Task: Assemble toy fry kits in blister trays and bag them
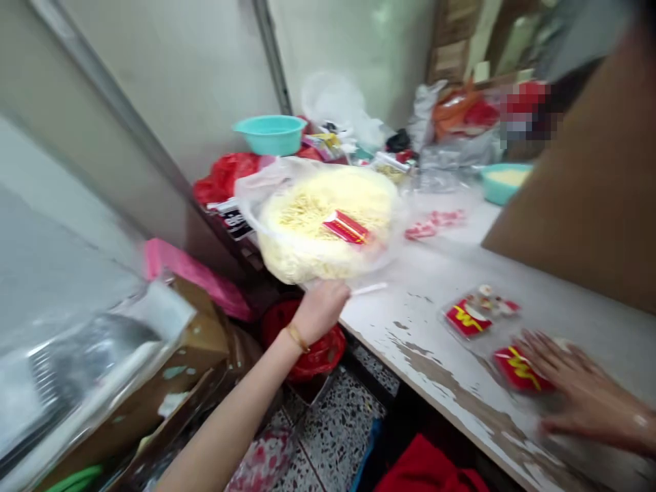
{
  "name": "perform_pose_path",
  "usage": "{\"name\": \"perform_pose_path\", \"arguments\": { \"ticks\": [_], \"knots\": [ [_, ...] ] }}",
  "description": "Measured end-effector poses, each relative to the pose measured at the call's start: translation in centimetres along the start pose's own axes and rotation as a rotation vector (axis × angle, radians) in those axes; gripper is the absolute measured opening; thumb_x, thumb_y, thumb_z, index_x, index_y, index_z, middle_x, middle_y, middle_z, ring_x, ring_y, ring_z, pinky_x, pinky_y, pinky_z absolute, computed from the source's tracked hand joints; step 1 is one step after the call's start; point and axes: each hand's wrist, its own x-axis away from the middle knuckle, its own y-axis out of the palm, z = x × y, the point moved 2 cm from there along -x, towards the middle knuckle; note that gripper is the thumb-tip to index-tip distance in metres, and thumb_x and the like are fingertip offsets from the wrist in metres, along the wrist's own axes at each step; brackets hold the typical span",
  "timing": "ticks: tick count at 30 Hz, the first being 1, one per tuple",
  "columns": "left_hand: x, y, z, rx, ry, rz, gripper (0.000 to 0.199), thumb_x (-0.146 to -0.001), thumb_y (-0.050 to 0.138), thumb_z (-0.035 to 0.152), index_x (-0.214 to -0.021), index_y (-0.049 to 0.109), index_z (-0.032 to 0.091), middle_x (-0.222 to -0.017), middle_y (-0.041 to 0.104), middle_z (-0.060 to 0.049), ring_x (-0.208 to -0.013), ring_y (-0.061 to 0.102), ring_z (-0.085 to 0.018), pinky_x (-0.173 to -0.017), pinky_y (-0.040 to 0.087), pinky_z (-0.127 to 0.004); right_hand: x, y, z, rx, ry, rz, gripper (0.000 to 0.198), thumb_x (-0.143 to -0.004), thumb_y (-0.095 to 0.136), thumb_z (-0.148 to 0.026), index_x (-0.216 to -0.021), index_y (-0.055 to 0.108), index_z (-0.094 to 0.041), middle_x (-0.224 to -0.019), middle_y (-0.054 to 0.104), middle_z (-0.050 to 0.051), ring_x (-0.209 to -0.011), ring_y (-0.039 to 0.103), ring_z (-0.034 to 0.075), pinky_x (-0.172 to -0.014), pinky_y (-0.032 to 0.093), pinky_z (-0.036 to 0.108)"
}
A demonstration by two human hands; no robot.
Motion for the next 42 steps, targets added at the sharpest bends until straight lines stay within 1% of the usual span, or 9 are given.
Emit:
{"name": "perform_pose_path", "arguments": {
  "ticks": [2,4,9,13,16,20,24,31,42],
  "knots": [
    [-2.8,4.2,4.2,-0.013,0.236,-0.173,0.017,-0.092,0.04,0.02,-0.091,0.057,0.018,-0.093,0.061,-0.007,-0.088,0.056,-0.019,-0.086,0.041,-0.034,0.5,0.5,0.7,0.044,0.054,-0.181,0.108,-0.053,0.066,-0.075,-0.145,0.032,-0.029,-0.145,0.037,0.016,-0.135,0.026,0.04,-0.108,0.012,0.059],
    [-4.3,7.6,6.0,-0.01,0.372,-0.311,0.015,-0.09,0.044,0.017,-0.096,0.058,0.019,-0.101,0.062,-0.007,-0.095,0.056,-0.02,-0.096,0.036,-0.039,-0.2,0.5,0.7,0.065,0.098,-0.289,0.111,-0.057,0.056,-0.082,-0.146,0.029,-0.022,-0.144,0.038,0.018,-0.134,0.029,0.039,-0.109,0.012,0.058],
    [-5.7,9.9,5.7,0.124,0.357,-0.534,0.038,-0.075,0.057,0.014,-0.112,0.056,0.022,-0.125,0.055,-0.009,-0.123,0.044,-0.028,-0.106,0.025,-0.049,-1.3,-0.8,-0.9,0.039,0.088,-0.297,0.107,-0.059,0.055,-0.081,-0.143,0.037,-0.017,-0.135,0.046,0.022,-0.123,0.043,0.039,-0.106,0.023,0.056],
    [-6.8,9.5,9.4,0.334,0.191,-0.407,0.027,-0.087,0.05,0.029,-0.112,0.056,0.021,-0.116,0.057,-0.01,-0.109,0.052,-0.024,-0.095,0.038,-0.039,0.0,-0.9,-1.2,-0.002,0.101,-0.282,0.108,-0.06,0.056,-0.08,-0.146,0.032,-0.019,-0.141,0.041,0.02,-0.123,0.042,0.04,-0.102,0.029,0.054],
    [-6.7,11.3,13.9,0.399,0.047,-0.323,0.039,-0.082,0.056,0.054,-0.102,0.057,0.021,-0.104,0.057,-0.008,-0.098,0.053,-0.024,-0.085,0.04,-0.039,1.3,-0.7,-0.8,0.006,0.121,-0.272,0.112,-0.062,0.054,-0.081,-0.148,0.023,-0.016,-0.141,0.04,0.021,-0.125,0.04,0.039,-0.105,0.024,0.055],
    [-5.4,14.3,17.3,0.347,-0.065,-0.285,0.025,-0.087,0.054,0.045,-0.091,0.055,0.021,-0.096,0.057,-0.006,-0.093,0.051,-0.023,-0.081,0.036,-0.038,2.6,-0.5,-0.6,0.017,0.165,-0.228,0.105,-0.068,0.05,-0.078,-0.147,0.027,-0.013,-0.138,0.043,0.021,-0.122,0.042,0.037,-0.104,0.026,0.051],
    [-5.2,15.0,17.3,0.353,-0.099,-0.227,0.021,-0.094,0.042,0.034,-0.086,0.055,0.019,-0.091,0.057,-0.005,-0.09,0.051,-0.02,-0.078,0.034,-0.035,1.9,-1.4,-2.4,-0.022,0.197,-0.142,0.098,-0.071,0.052,-0.074,-0.145,0.031,-0.012,-0.129,0.05,0.02,-0.115,0.046,0.034,-0.096,0.035,0.046],
    [-5.6,14.3,17.0,0.523,-0.037,-0.238,0.023,-0.093,0.045,0.035,-0.084,0.059,0.019,-0.089,0.059,-0.003,-0.09,0.054,-0.017,-0.081,0.035,-0.033,-1.3,-3.6,-9.0,-0.151,0.038,-0.091,0.095,-0.069,0.06,-0.064,-0.144,0.031,-0.012,-0.126,0.05,0.019,-0.109,0.045,0.034,-0.094,0.035,0.047],
    [-5.3,12.7,17.1,0.573,0.075,-0.209,0.027,-0.093,0.043,0.043,-0.087,0.053,0.019,-0.086,0.06,-0.004,-0.086,0.054,-0.017,-0.088,0.035,-0.034,0.2,-2.1,-8.2,-0.123,0.08,-0.163,0.101,-0.065,0.062,-0.066,-0.144,0.03,-0.011,-0.115,0.056,0.018,-0.102,0.049,0.034,-0.089,0.037,0.048]
  ]
}}
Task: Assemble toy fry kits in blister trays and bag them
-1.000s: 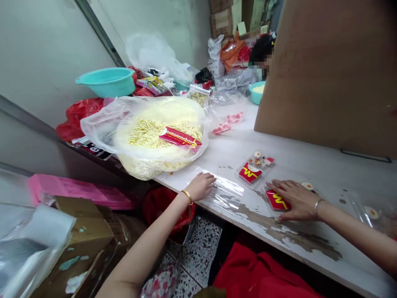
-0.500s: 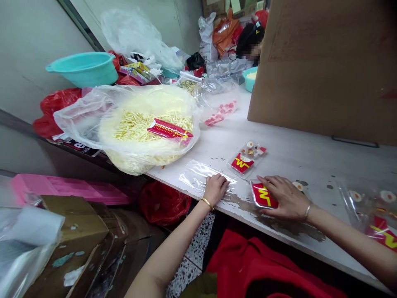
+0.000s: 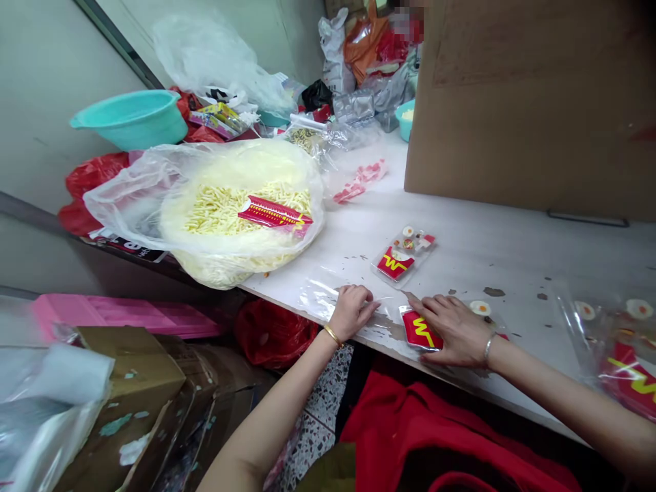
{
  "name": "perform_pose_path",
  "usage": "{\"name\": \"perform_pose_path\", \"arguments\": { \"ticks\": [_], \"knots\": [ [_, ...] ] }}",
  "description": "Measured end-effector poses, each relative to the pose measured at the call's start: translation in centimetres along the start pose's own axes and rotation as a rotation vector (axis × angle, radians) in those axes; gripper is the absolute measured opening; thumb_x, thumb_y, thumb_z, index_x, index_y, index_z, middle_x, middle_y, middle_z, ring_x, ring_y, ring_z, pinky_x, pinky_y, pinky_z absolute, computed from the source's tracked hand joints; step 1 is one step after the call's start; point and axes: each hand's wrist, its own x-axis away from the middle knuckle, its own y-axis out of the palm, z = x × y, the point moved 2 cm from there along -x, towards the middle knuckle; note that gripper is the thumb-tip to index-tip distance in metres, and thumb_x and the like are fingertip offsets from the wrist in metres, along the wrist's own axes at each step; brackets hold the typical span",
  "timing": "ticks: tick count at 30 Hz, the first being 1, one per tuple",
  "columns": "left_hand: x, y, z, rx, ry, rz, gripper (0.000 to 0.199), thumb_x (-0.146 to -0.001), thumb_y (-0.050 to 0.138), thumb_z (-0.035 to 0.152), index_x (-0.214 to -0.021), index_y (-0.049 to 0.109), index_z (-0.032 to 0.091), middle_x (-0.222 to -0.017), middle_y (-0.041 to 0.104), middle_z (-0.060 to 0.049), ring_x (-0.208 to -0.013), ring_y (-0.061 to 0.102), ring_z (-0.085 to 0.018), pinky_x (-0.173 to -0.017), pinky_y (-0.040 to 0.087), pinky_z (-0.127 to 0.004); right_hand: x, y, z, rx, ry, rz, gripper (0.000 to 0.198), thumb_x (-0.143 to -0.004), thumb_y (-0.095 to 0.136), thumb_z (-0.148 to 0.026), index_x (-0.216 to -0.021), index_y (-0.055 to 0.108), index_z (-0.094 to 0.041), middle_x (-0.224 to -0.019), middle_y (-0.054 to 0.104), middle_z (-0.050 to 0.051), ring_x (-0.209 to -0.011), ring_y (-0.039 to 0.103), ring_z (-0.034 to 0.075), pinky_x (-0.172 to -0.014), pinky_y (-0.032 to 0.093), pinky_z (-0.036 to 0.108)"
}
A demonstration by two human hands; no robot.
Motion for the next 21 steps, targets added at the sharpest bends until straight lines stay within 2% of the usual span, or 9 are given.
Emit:
{"name": "perform_pose_path", "arguments": {
  "ticks": [3,5,8,11,13,15,18,19,21],
  "knots": [
    [-0.4,-0.5,0.8,0.064,-0.018,0.004,0.026,-0.091,0.047,0.042,-0.082,0.053,0.018,-0.08,0.06,-0.002,-0.079,0.054,-0.016,-0.086,0.035,-0.034,0.0,-0.7,-0.3,0.036,-0.001,0.087,0.109,-0.062,0.062,-0.073,-0.145,0.028,-0.012,-0.133,0.045,0.022,-0.117,0.041,0.04,-0.097,0.03,0.055],
    [-0.8,-1.1,1.6,0.185,-0.067,0.003,0.026,-0.09,0.049,0.042,-0.08,0.053,0.018,-0.077,0.06,-0.001,-0.074,0.053,-0.014,-0.08,0.038,-0.031,-0.1,-1.5,-1.1,0.026,-0.041,0.176,0.103,-0.064,0.06,-0.074,-0.143,0.033,-0.015,-0.144,0.033,0.021,-0.128,0.03,0.04,-0.103,0.023,0.056],
    [-1.3,-2.0,2.6,0.477,-0.21,-0.069,0.029,-0.087,0.052,0.044,-0.077,0.052,0.017,-0.07,0.057,0.001,-0.065,0.051,-0.012,-0.064,0.041,-0.025,-0.8,-2.5,-2.8,-0.057,-0.113,0.268,0.066,-0.077,0.061,-0.056,-0.13,0.05,-0.02,-0.139,0.041,0.016,-0.127,0.033,0.035,-0.105,0.023,0.052],
    [-1.7,-3.4,2.9,0.696,-0.335,-0.24,0.032,-0.085,0.054,0.046,-0.078,0.052,0.015,-0.066,0.058,0.0,-0.061,0.054,-0.011,-0.057,0.042,-0.022,-1.6,-3.4,-4.6,-0.192,-0.154,0.336,0.016,-0.086,0.056,-0.031,-0.098,0.065,-0.025,-0.117,0.058,0.008,-0.111,0.046,0.027,-0.1,0.03,0.048],
    [-1.7,-5.3,2.8,0.683,-0.327,-0.309,0.031,-0.085,0.054,0.045,-0.087,0.057,0.014,-0.074,0.063,-0.003,-0.066,0.059,-0.013,-0.061,0.047,-0.024,-2.0,-4.0,-5.4,-0.335,-0.146,0.373,0.013,-0.088,0.052,-0.024,-0.084,0.064,-0.024,-0.102,0.062,0.006,-0.102,0.049,0.024,-0.096,0.033,0.046],
    [-1.5,-8.3,2.8,0.511,-0.266,-0.185,0.031,-0.087,0.053,0.043,-0.1,0.06,0.016,-0.09,0.066,-0.006,-0.08,0.062,-0.016,-0.072,0.05,-0.028,-2.4,-4.6,-5.8,-0.536,-0.064,0.388,0.015,-0.089,0.052,-0.027,-0.08,0.062,-0.023,-0.09,0.063,0.005,-0.095,0.052,0.023,-0.093,0.034,0.044],
    [-0.6,-12.7,4.2,0.146,-0.126,0.171,0.027,-0.09,0.051,0.037,-0.11,0.059,0.02,-0.108,0.064,-0.006,-0.1,0.059,-0.019,-0.09,0.047,-0.034,-3.3,-5.1,-6.0,-0.983,0.155,0.262,0.026,-0.09,0.05,-0.039,-0.074,0.061,-0.021,-0.075,0.061,0.003,-0.079,0.054,0.02,-0.082,0.04,0.039],
    [-0.1,-13.5,5.1,0.054,-0.068,0.233,0.026,-0.091,0.05,0.035,-0.11,0.059,0.021,-0.11,0.063,-0.006,-0.104,0.058,-0.02,-0.094,0.045,-0.035,-3.7,-5.1,-6.2,-1.161,0.226,0.201,0.029,-0.089,0.051,-0.043,-0.073,0.06,-0.021,-0.075,0.061,0.002,-0.076,0.055,0.019,-0.078,0.042,0.037],
    [0.9,-13.4,6.8,-0.068,0.034,0.242,0.026,-0.089,0.053,0.034,-0.112,0.058,0.022,-0.112,0.063,-0.007,-0.108,0.056,-0.021,-0.099,0.042,-0.039,-4.5,-4.9,-6.7,-1.505,0.307,0.125,0.03,-0.086,0.055,-0.049,-0.075,0.055,-0.021,-0.078,0.062,0.001,-0.077,0.056,0.018,-0.076,0.043,0.033]
  ]
}}
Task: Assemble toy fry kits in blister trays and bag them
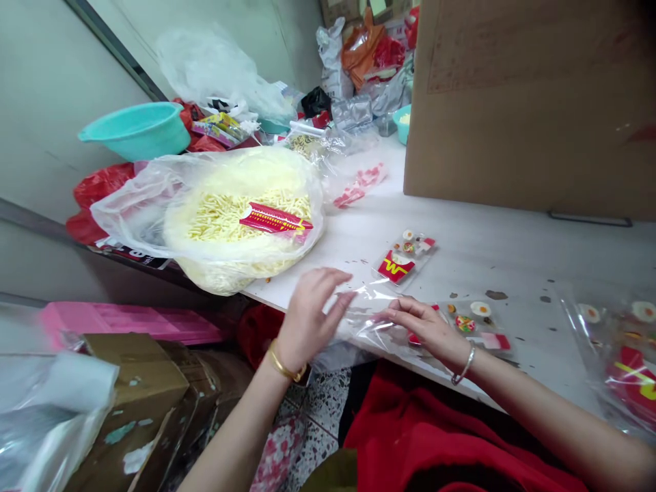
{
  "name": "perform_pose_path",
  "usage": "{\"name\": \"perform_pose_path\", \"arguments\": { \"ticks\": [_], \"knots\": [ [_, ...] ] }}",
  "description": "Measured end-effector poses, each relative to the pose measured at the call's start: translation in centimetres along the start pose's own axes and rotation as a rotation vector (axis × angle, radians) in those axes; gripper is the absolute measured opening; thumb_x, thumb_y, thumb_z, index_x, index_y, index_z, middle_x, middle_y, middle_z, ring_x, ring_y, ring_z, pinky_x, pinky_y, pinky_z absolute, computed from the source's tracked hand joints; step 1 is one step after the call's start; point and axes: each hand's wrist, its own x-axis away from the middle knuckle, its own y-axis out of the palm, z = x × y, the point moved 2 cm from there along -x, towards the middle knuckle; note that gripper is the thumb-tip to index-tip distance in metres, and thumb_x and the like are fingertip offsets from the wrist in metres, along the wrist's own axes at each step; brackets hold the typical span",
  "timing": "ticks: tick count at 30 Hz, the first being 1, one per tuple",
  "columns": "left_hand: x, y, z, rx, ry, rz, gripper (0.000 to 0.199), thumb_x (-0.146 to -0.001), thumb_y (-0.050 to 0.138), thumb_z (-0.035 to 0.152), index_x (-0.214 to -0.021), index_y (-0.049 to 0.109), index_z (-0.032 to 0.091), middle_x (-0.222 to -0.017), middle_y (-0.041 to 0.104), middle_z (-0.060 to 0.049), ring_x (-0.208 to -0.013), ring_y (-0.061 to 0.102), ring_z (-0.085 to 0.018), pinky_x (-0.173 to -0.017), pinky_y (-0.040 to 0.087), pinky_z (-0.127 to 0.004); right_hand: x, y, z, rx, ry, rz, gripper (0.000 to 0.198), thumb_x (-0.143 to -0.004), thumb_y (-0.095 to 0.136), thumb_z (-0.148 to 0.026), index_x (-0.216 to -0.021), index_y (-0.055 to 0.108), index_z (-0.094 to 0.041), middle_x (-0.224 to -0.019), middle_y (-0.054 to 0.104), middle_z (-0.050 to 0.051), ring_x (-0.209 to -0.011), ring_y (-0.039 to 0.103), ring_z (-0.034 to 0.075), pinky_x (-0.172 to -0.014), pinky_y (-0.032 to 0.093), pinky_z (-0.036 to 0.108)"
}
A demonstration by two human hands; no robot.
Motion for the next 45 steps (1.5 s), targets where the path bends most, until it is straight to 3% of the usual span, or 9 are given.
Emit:
{"name": "perform_pose_path", "arguments": {
  "ticks": [4,10,13,16,20,26,31,38,45],
  "knots": [
    [2.3,4.1,1.4,-0.028,0.033,-0.045,0.034,-0.086,0.058,0.035,-0.118,0.055,0.022,-0.118,0.062,-0.007,-0.115,0.053,-0.021,-0.11,0.029,-0.045,-1.2,1.7,0.7,-0.321,0.019,-0.046,0.032,-0.084,0.058,-0.052,-0.08,0.047,-0.022,-0.079,0.054,-0.003,-0.077,0.054,0.014,-0.077,0.043,0.029],
    [3.4,7.5,-0.5,0.039,0.059,0.017,0.019,-0.092,0.047,0.019,-0.105,0.061,0.023,-0.107,0.068,-0.002,-0.103,0.061,-0.015,-0.114,0.024,-0.046,-1.1,1.4,1.1,-0.131,-0.091,-0.074,0.032,-0.091,0.044,-0.055,-0.088,0.043,-0.024,-0.08,0.051,-0.003,-0.07,0.052,0.013,-0.069,0.045,0.029],
    [2.2,5.2,-0.9,-0.063,0.146,0.099,0.022,-0.09,0.052,0.018,-0.109,0.06,0.024,-0.11,0.068,-0.001,-0.107,0.06,-0.016,-0.114,0.023,-0.048,0.3,-1.9,0.9,0.317,-0.148,0.026,0.038,-0.089,0.046,-0.055,-0.112,0.042,-0.025,-0.107,0.056,0.006,-0.086,0.058,0.018,-0.078,0.047,0.036],
    [0.7,3.9,-1.2,-0.166,0.214,0.109,0.026,-0.088,0.057,0.021,-0.113,0.06,0.026,-0.115,0.066,-0.001,-0.116,0.054,-0.02,-0.113,0.022,-0.05,2.1,-6.2,2.3,1.008,-0.27,0.097,0.082,-0.073,0.062,-0.065,-0.138,0.033,-0.023,-0.139,0.039,0.015,-0.125,0.04,0.033,-0.103,0.03,0.052],
    [0.7,7.9,-3.1,-0.162,0.25,-0.067,0.019,-0.09,0.054,0.027,-0.107,0.064,0.024,-0.115,0.066,-0.003,-0.116,0.053,-0.022,-0.109,0.028,-0.051,3.5,-10.2,6.2,1.487,-0.248,0.009,0.115,-0.059,0.061,-0.077,-0.146,0.024,-0.013,-0.145,0.032,0.023,-0.133,0.024,0.043,-0.107,0.014,0.062],
    [3.2,15.0,-7.6,0.091,0.178,-0.211,0.024,-0.092,0.05,0.028,-0.112,0.063,0.025,-0.119,0.064,-0.005,-0.113,0.055,-0.02,-0.098,0.04,-0.043,3.8,-10.3,5.9,1.454,-0.292,0.023,0.094,-0.072,0.057,-0.068,-0.144,0.032,-0.013,-0.128,0.048,0.02,-0.115,0.045,0.033,-0.098,0.036,0.047],
    [3.3,14.3,-7.2,0.173,0.141,-0.186,0.028,-0.094,0.046,0.032,-0.117,0.059,0.023,-0.123,0.059,-0.008,-0.114,0.053,-0.019,-0.099,0.039,-0.04,3.5,-9.3,4.5,1.416,-0.346,-0.068,0.098,-0.068,0.064,-0.061,-0.148,0.025,-0.019,-0.122,0.05,0.017,-0.109,0.047,0.033,-0.094,0.039,0.048],
    [4.3,15.6,-3.7,-0.194,-0.22,-0.227,0.032,-0.084,0.057,0.05,-0.089,0.054,0.019,-0.094,0.056,-0.006,-0.091,0.051,-0.023,-0.08,0.039,-0.038,4.6,-11.3,6.0,1.428,-0.274,0.019,0.093,-0.07,0.061,-0.067,-0.144,0.034,-0.017,-0.125,0.048,0.018,-0.113,0.045,0.033,-0.096,0.038,0.047],
    [4.0,16.0,-4.4,-0.186,-0.165,-0.297,0.017,-0.093,0.046,0.032,-0.083,0.052,0.019,-0.09,0.056,-0.003,-0.087,0.05,-0.02,-0.078,0.034,-0.035,5.4,-10.8,5.3,1.41,-0.286,-0.022,0.093,-0.07,0.063,-0.064,-0.144,0.033,-0.017,-0.124,0.048,0.018,-0.112,0.045,0.032,-0.095,0.038,0.045]
  ]
}}
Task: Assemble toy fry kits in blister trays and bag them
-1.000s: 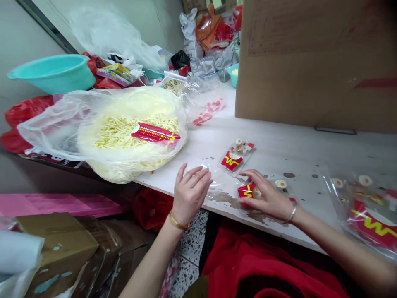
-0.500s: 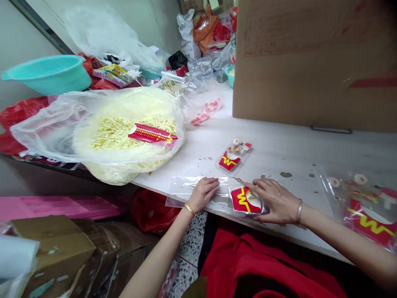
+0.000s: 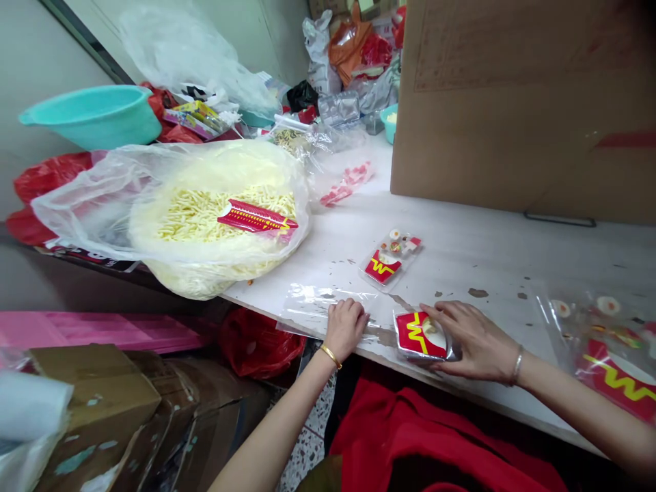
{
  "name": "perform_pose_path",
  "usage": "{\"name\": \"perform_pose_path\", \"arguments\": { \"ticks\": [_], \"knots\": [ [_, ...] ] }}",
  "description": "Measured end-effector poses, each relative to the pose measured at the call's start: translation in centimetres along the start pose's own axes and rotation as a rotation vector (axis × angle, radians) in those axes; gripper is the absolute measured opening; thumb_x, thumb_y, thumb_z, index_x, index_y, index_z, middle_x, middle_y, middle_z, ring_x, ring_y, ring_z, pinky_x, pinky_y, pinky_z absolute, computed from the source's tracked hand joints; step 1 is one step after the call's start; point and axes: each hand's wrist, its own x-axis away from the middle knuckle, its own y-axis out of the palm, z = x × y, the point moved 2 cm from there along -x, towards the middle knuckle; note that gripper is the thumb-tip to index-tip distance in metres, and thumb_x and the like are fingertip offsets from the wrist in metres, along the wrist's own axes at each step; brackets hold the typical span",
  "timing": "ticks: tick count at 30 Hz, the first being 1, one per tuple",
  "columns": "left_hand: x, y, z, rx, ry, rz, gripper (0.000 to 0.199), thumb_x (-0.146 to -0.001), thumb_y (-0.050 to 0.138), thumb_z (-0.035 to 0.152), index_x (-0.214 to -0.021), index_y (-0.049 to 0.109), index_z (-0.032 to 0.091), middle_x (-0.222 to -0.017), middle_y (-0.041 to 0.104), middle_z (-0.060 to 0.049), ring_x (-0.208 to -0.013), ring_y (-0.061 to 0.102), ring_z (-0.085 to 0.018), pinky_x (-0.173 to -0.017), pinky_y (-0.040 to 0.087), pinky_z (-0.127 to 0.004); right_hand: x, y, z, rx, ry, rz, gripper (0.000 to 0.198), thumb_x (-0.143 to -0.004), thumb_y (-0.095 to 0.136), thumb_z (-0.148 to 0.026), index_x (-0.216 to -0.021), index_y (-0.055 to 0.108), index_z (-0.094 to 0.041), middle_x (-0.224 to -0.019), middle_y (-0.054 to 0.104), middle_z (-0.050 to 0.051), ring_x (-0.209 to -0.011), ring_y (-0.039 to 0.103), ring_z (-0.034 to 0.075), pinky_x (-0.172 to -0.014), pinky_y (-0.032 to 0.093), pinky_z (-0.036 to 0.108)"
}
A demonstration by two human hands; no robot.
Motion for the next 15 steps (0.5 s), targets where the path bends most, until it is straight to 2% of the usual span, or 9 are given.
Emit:
{"name": "perform_pose_path", "arguments": {
  "ticks": [4,8,12,15],
  "knots": [
    [0.0,-0.8,-0.1,0.092,0.184,-0.05,0.02,-0.093,0.047,0.035,-0.084,0.054,0.018,-0.09,0.057,-0.003,-0.087,0.05,-0.018,-0.079,0.035,-0.033,-0.6,-0.5,-1.5,-0.008,-0.052,-0.034,0.092,-0.07,0.062,-0.063,-0.144,0.033,-0.016,-0.122,0.049,0.018,-0.109,0.046,0.033,-0.093,0.037,0.045],
    [-0.6,-1.3,0.6,0.136,0.36,-0.036,0.025,-0.094,0.043,0.034,-0.084,0.057,0.017,-0.089,0.058,-0.005,-0.085,0.05,-0.017,-0.076,0.038,-0.032,-0.9,-0.2,-2.3,0.02,-0.042,-0.093,0.094,-0.067,0.065,-0.06,-0.143,0.035,-0.015,-0.118,0.051,0.018,-0.104,0.047,0.034,-0.091,0.036,0.046],
    [-1.4,-1.4,1.2,0.155,0.541,-0.014,0.024,-0.095,0.041,0.03,-0.089,0.061,0.018,-0.091,0.06,-0.007,-0.085,0.051,-0.017,-0.077,0.041,-0.032,-1.9,0.5,-2.9,0.03,-0.014,-0.168,0.117,-0.055,0.069,-0.071,-0.148,0.023,-0.017,-0.113,0.053,0.017,-0.098,0.048,0.034,-0.085,0.037,0.046],
    [-1.3,-1.6,1.2,0.189,0.576,0.007,0.022,-0.094,0.043,0.028,-0.092,0.063,0.019,-0.091,0.061,-0.007,-0.084,0.053,-0.017,-0.077,0.043,-0.032,-3.0,0.9,-3.3,0.038,-0.024,-0.2,0.122,-0.05,0.07,-0.073,-0.148,0.022,-0.018,-0.119,0.051,0.018,-0.1,0.047,0.035,-0.084,0.037,0.046]
  ]
}}
